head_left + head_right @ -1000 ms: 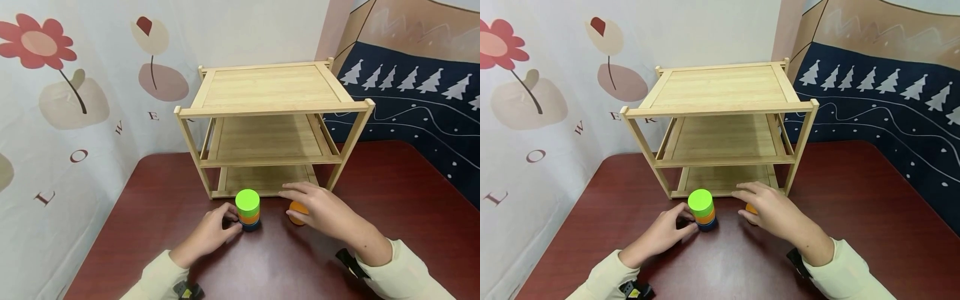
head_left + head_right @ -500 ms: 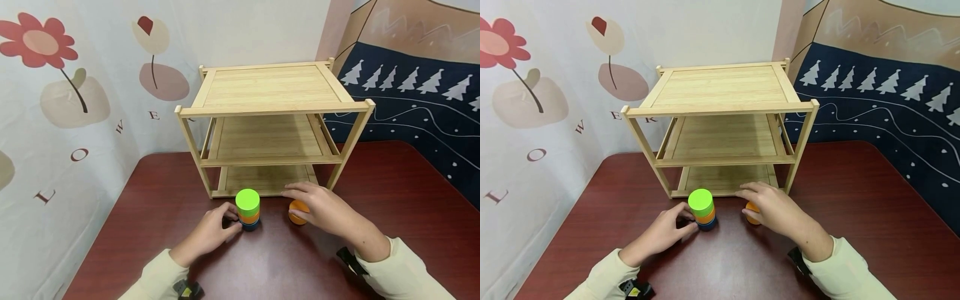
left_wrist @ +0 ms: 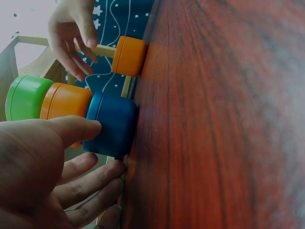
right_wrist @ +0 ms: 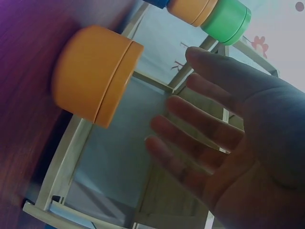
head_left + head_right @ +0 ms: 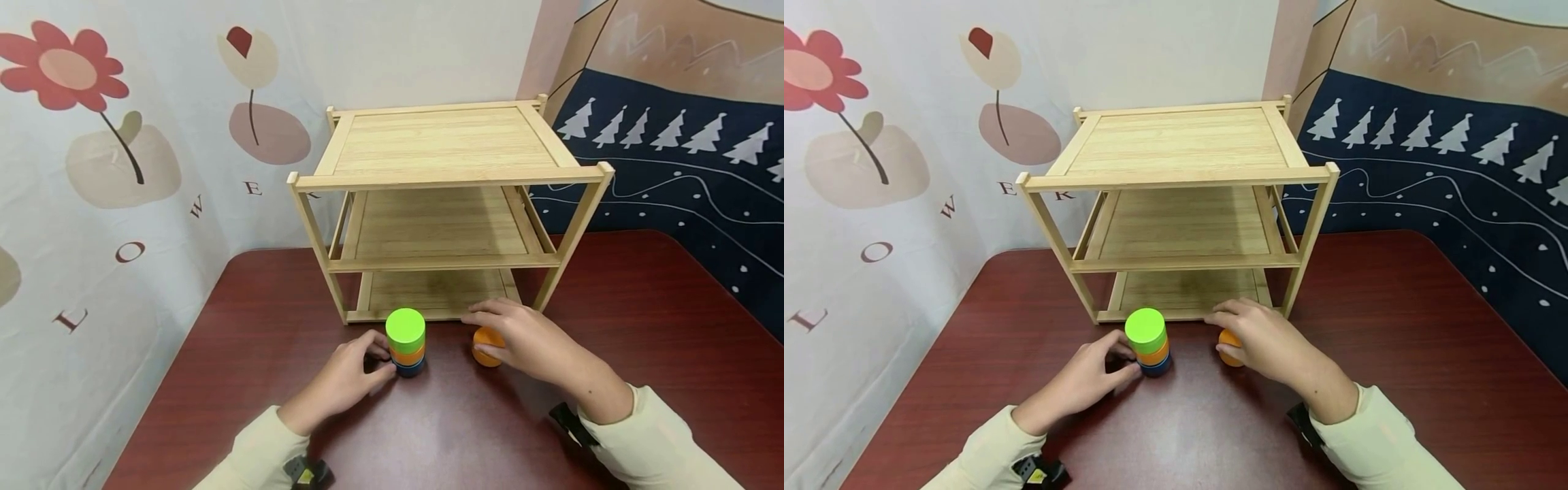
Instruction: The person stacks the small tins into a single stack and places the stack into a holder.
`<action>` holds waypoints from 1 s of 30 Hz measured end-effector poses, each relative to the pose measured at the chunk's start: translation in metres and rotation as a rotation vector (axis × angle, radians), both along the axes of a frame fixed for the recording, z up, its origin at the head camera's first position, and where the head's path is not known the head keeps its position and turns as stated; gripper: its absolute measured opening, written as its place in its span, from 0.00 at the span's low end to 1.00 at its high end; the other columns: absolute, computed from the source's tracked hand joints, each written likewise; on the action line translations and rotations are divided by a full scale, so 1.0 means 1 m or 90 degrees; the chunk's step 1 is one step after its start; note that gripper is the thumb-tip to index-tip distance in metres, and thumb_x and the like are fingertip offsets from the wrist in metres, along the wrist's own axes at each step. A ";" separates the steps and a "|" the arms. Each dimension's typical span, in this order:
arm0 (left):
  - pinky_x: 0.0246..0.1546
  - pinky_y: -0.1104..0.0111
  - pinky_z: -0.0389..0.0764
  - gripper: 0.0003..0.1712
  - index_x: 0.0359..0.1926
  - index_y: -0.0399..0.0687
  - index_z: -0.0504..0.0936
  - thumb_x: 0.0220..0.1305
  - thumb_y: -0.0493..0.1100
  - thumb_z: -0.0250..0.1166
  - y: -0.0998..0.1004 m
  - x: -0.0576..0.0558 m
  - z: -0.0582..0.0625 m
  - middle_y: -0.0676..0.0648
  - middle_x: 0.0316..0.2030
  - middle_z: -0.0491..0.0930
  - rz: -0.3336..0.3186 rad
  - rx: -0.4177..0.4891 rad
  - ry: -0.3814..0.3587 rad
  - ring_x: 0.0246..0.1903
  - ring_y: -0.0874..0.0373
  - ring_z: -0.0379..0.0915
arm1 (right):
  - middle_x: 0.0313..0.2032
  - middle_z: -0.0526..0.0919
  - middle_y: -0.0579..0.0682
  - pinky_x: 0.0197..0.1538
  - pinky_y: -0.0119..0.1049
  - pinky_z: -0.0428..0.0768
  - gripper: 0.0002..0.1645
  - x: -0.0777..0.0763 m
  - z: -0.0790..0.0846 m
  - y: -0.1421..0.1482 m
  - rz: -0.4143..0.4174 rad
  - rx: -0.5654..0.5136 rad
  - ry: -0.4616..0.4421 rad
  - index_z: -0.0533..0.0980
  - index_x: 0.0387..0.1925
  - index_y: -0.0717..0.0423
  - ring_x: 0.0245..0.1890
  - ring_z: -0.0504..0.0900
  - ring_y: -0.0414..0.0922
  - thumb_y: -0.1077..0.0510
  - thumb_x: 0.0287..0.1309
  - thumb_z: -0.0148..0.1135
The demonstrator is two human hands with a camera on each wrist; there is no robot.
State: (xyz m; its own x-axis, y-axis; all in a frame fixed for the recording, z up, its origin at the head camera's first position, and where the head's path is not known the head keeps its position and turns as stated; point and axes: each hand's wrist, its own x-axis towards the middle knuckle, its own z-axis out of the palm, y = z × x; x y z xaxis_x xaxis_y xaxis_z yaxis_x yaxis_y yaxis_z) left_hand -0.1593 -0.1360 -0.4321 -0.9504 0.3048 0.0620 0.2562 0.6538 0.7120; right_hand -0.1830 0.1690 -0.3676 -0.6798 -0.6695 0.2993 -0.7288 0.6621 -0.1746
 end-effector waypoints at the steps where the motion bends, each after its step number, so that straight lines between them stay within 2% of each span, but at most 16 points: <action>1: 0.50 0.59 0.80 0.14 0.47 0.52 0.79 0.62 0.45 0.72 0.000 0.000 0.000 0.55 0.38 0.85 0.000 0.001 -0.001 0.44 0.61 0.82 | 0.52 0.84 0.54 0.53 0.48 0.82 0.25 0.000 -0.001 0.000 0.000 0.002 -0.001 0.83 0.53 0.55 0.52 0.83 0.52 0.59 0.51 0.77; 14: 0.50 0.59 0.80 0.14 0.46 0.52 0.79 0.61 0.45 0.72 0.000 0.000 0.001 0.55 0.38 0.85 0.001 0.003 0.000 0.44 0.61 0.82 | 0.49 0.85 0.55 0.50 0.47 0.84 0.22 -0.004 -0.007 0.003 -0.007 0.031 -0.026 0.84 0.49 0.55 0.49 0.85 0.52 0.59 0.49 0.77; 25: 0.50 0.59 0.79 0.14 0.46 0.52 0.79 0.62 0.44 0.72 0.000 0.001 0.001 0.55 0.38 0.85 0.001 0.002 -0.004 0.44 0.61 0.81 | 0.45 0.85 0.50 0.45 0.44 0.84 0.21 -0.003 -0.008 0.003 -0.016 0.044 -0.065 0.85 0.46 0.53 0.44 0.85 0.48 0.62 0.47 0.77; 30: 0.50 0.60 0.80 0.14 0.46 0.52 0.79 0.62 0.44 0.72 0.001 0.000 0.001 0.55 0.38 0.85 0.001 0.003 -0.004 0.44 0.61 0.81 | 0.45 0.85 0.50 0.41 0.40 0.82 0.22 -0.003 -0.009 0.004 -0.020 0.043 -0.077 0.85 0.46 0.53 0.41 0.84 0.45 0.62 0.45 0.79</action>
